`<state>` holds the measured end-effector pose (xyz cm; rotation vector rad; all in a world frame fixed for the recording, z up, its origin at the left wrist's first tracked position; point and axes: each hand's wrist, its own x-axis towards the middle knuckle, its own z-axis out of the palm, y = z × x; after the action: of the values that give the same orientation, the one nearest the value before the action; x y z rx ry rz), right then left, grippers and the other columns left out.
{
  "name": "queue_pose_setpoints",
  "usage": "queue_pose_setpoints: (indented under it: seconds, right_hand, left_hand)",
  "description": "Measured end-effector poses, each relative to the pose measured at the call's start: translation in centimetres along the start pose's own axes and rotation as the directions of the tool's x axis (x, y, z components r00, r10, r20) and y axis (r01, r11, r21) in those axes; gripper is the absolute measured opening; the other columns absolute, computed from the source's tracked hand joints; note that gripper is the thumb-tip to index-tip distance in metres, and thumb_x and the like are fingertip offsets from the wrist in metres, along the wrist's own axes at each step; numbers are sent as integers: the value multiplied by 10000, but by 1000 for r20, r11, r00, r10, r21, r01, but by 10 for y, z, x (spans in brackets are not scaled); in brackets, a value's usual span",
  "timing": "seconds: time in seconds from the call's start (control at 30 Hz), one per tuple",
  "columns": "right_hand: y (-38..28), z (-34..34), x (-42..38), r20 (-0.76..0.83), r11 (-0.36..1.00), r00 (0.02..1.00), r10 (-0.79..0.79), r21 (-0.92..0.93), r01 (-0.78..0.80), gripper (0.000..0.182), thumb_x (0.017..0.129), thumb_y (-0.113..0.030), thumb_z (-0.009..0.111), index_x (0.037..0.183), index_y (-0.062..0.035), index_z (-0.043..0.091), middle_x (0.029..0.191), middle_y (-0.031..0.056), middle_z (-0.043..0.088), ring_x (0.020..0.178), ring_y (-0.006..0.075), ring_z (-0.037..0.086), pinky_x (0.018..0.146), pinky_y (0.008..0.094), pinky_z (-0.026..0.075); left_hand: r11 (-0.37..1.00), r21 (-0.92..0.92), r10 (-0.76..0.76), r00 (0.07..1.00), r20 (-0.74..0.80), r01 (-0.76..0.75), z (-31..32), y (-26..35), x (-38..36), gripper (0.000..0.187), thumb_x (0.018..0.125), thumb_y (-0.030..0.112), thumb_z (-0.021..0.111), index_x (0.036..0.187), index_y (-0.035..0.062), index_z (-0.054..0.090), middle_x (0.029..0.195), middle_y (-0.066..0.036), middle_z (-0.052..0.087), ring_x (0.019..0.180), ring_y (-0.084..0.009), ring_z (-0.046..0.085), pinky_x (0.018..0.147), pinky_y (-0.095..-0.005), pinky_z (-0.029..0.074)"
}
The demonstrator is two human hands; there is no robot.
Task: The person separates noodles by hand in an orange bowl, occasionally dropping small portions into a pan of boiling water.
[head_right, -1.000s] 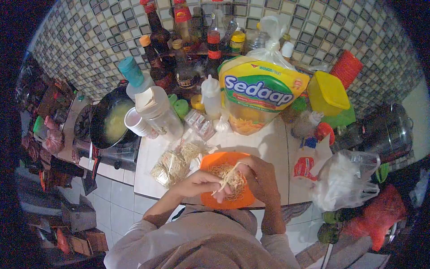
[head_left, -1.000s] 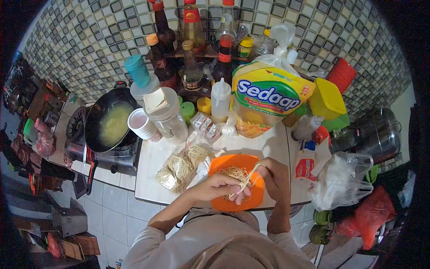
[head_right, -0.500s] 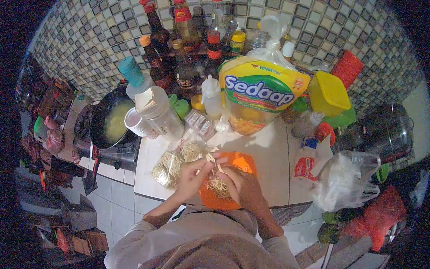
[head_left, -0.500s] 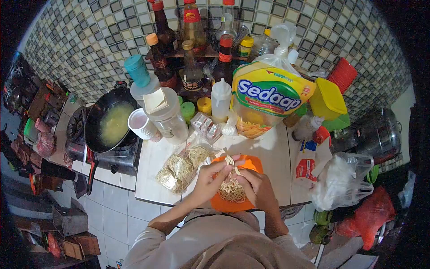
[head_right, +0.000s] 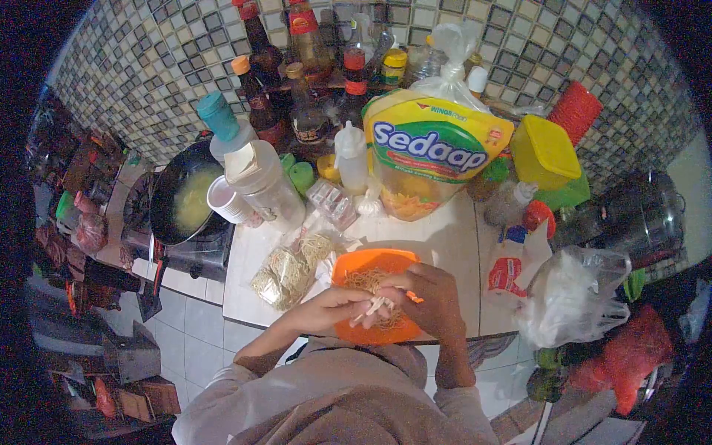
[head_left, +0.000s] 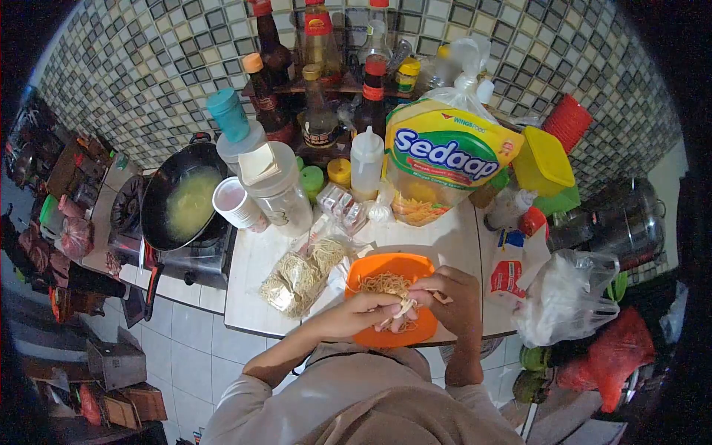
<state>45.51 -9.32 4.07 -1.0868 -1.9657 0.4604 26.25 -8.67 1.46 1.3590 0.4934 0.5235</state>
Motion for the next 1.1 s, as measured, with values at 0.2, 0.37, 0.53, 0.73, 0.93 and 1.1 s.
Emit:
queue_pose_setpoints:
  seconds: [0.2,0.37,0.53,0.73,0.93,1.1]
  right_hand:
    - [9,17,-3,38,979,986,161,116,-165,109,718,-141,635,796,-66,628,667,74,579,567,230,552,523,306,420]
    - [4,26,-9,208,959,957,203,153,-237,160,781,-159,576,865,-26,604,783,126,601,689,262,585,617,319,447]
    - [-5,26,-6,135,965,972,190,157,-211,80,735,-78,610,782,-13,606,649,92,561,561,197,544,517,275,405]
    - [-8,17,-6,125,986,980,155,38,-161,94,687,-77,645,753,-23,605,613,87,533,534,218,528,492,297,388]
    - [-8,16,-8,80,992,989,124,7,-125,105,668,-74,656,757,-33,616,607,78,532,530,216,527,486,294,388]
    - [2,15,-12,85,984,985,153,-110,-143,137,699,-199,636,798,-104,633,675,63,547,618,237,556,554,336,440]
  left_hand:
    - [821,-561,74,995,-73,-103,-3,-7,-5,280,904,215,402,1021,-6,528,678,5,460,578,-86,405,585,-213,339]
    - [798,-532,64,918,-391,-282,-1,-3,1,295,884,218,443,1060,-8,515,681,4,453,576,-90,398,586,-214,338]
    - [901,-389,16,911,-412,-192,-2,4,-1,317,890,212,435,1114,-2,500,701,13,457,612,-75,396,593,-202,330]
    - [943,-316,-34,908,-418,-110,0,-6,3,306,901,183,419,1126,-8,498,731,9,479,652,-62,408,602,-183,331]
    - [991,92,129,914,-385,-101,4,-21,4,304,920,203,387,1113,1,508,865,-5,537,800,-43,452,722,-205,383]
    - [993,-92,-86,979,-187,69,3,-20,2,289,906,194,409,1101,8,512,972,-41,565,860,-56,487,753,-204,394]
